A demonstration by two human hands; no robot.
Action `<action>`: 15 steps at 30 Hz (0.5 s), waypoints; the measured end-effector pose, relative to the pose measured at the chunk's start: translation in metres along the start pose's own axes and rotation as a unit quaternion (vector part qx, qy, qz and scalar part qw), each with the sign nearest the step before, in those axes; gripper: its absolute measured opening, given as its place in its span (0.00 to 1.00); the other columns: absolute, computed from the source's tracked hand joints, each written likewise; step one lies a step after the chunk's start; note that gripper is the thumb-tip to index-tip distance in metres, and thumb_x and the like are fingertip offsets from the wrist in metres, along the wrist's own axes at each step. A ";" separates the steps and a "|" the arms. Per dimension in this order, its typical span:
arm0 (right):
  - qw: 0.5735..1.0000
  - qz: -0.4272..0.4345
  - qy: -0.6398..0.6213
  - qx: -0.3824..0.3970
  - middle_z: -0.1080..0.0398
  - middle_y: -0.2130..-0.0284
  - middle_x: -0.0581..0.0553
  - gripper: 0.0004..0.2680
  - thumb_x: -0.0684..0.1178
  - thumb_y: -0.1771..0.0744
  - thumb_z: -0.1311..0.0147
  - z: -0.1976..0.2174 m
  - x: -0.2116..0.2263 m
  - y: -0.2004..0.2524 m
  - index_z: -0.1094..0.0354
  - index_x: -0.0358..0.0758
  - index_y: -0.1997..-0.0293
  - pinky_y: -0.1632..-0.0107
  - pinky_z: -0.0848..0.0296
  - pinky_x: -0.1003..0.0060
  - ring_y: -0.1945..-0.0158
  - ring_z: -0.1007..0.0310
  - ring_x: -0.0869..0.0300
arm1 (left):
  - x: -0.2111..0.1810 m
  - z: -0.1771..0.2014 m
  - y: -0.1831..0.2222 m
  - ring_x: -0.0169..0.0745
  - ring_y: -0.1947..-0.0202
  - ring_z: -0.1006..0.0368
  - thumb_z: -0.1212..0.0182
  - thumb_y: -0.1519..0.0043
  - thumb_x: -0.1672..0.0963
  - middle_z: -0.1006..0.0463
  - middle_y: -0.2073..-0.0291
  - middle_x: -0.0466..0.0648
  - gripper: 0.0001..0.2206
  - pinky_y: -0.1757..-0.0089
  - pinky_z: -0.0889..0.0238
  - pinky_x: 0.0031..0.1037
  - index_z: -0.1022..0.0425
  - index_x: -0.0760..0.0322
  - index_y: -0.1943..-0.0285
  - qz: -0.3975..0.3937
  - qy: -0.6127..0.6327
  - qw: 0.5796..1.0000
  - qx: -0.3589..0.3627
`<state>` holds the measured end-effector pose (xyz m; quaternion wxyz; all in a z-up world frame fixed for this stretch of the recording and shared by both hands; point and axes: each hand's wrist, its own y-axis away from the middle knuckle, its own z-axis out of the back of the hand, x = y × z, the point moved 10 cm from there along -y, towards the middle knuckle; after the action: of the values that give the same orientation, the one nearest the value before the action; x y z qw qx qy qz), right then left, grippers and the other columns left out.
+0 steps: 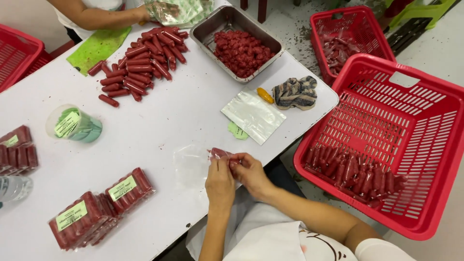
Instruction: The person places several sausages into a plastic bag, inserts a label, and then reaches for a new bag to repeat the process.
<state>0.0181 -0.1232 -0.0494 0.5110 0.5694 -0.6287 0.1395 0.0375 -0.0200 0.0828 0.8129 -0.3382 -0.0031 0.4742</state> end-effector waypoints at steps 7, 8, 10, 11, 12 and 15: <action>0.934 0.229 0.255 0.103 0.24 0.48 0.34 0.13 0.40 0.34 0.41 -0.020 0.046 0.020 0.24 0.41 0.43 0.50 0.23 0.58 0.48 0.23 0.51 | 0.006 -0.012 -0.002 0.44 0.64 0.26 0.47 0.32 0.59 0.31 0.67 0.44 0.04 0.61 0.30 0.29 0.27 0.59 0.53 0.018 0.041 0.999 0.026; 0.965 0.128 0.219 0.068 0.23 0.48 0.33 0.13 0.44 0.33 0.42 -0.010 0.031 0.010 0.24 0.40 0.42 0.43 0.27 0.57 0.44 0.26 0.53 | 0.004 -0.010 -0.004 0.49 0.63 0.25 0.46 0.32 0.59 0.29 0.67 0.46 0.03 0.60 0.29 0.32 0.27 0.60 0.53 0.031 0.081 0.996 0.022; 0.961 0.131 0.231 0.081 0.23 0.49 0.36 0.13 0.42 0.33 0.43 0.002 0.022 -0.003 0.25 0.39 0.41 0.45 0.25 0.58 0.46 0.26 0.57 | -0.008 -0.009 -0.003 0.48 0.65 0.26 0.46 0.33 0.60 0.30 0.68 0.46 0.03 0.61 0.30 0.32 0.28 0.60 0.54 0.020 0.083 0.996 0.022; 0.956 0.141 0.242 0.092 0.22 0.50 0.38 0.14 0.41 0.33 0.44 0.004 0.018 -0.010 0.26 0.38 0.41 0.47 0.24 0.60 0.48 0.26 0.61 | -0.015 -0.007 -0.002 0.48 0.66 0.26 0.45 0.34 0.60 0.31 0.69 0.46 0.03 0.61 0.30 0.32 0.28 0.60 0.54 0.003 0.087 0.996 0.019; 0.955 0.133 0.246 0.104 0.22 0.50 0.38 0.14 0.41 0.33 0.44 0.003 0.035 -0.003 0.26 0.38 0.41 0.47 0.24 0.60 0.48 0.26 0.61 | -0.015 -0.010 -0.007 0.48 0.66 0.26 0.45 0.34 0.60 0.31 0.69 0.46 0.03 0.61 0.30 0.32 0.28 0.60 0.54 0.016 0.079 0.997 0.017; 0.826 0.244 0.434 0.265 0.26 0.45 0.31 0.14 0.38 0.37 0.45 -0.033 0.065 0.026 0.24 0.38 0.46 0.45 0.26 0.44 0.43 0.26 0.37 | -0.021 -0.014 -0.007 0.39 0.67 0.29 0.45 0.36 0.59 0.34 0.70 0.41 0.05 0.63 0.33 0.24 0.29 0.55 0.54 0.001 -0.038 0.999 0.002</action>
<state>0.0223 -0.1275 0.0279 0.5098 0.3920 -0.3996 0.6533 0.0359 -0.0459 0.0820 0.8122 -0.3185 -0.0329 0.4876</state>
